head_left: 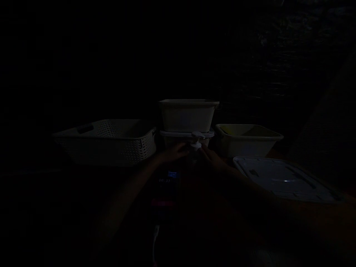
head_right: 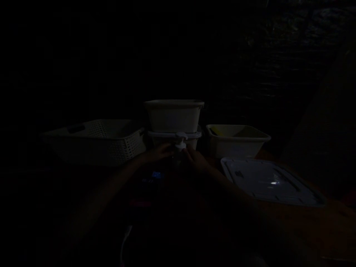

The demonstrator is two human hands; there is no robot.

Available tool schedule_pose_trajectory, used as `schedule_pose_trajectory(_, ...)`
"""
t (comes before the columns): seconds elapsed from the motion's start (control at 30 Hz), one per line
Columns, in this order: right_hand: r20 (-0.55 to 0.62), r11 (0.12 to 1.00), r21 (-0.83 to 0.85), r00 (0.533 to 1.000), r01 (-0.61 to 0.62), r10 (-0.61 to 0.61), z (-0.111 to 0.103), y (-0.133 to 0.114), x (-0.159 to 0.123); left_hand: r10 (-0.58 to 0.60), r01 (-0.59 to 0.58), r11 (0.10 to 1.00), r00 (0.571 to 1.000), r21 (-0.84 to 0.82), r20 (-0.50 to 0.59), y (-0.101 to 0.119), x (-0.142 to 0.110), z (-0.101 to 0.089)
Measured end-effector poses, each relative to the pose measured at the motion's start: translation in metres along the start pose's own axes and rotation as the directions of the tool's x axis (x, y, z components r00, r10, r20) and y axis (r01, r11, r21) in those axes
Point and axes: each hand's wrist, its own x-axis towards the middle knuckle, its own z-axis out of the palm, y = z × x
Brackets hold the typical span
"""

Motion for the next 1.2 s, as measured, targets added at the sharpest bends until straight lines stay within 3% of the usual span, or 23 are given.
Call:
schedule_pose_trajectory(0.23,0.001,0.998,-0.058,1.000,-0.004,0.004,-0.001,-0.004,-0.001,-0.035,0.036,0.998,0.999,-0.047,0.027,0.011,-0.006,0.002)
schedule_pose_trajectory(0.4,-0.008,0.997,-0.070,0.999,-0.038,0.038,0.002,-0.002,0.000,-0.033,0.035,0.999,0.998,0.040,-0.048,0.015,-0.007,0.006)
schedule_pose_trajectory(1.2,0.075,0.999,0.038,0.997,-0.020,0.017,0.004,-0.006,-0.003,0.030,-0.032,0.999,0.998,-0.042,-0.064,-0.015,-0.001,0.010)
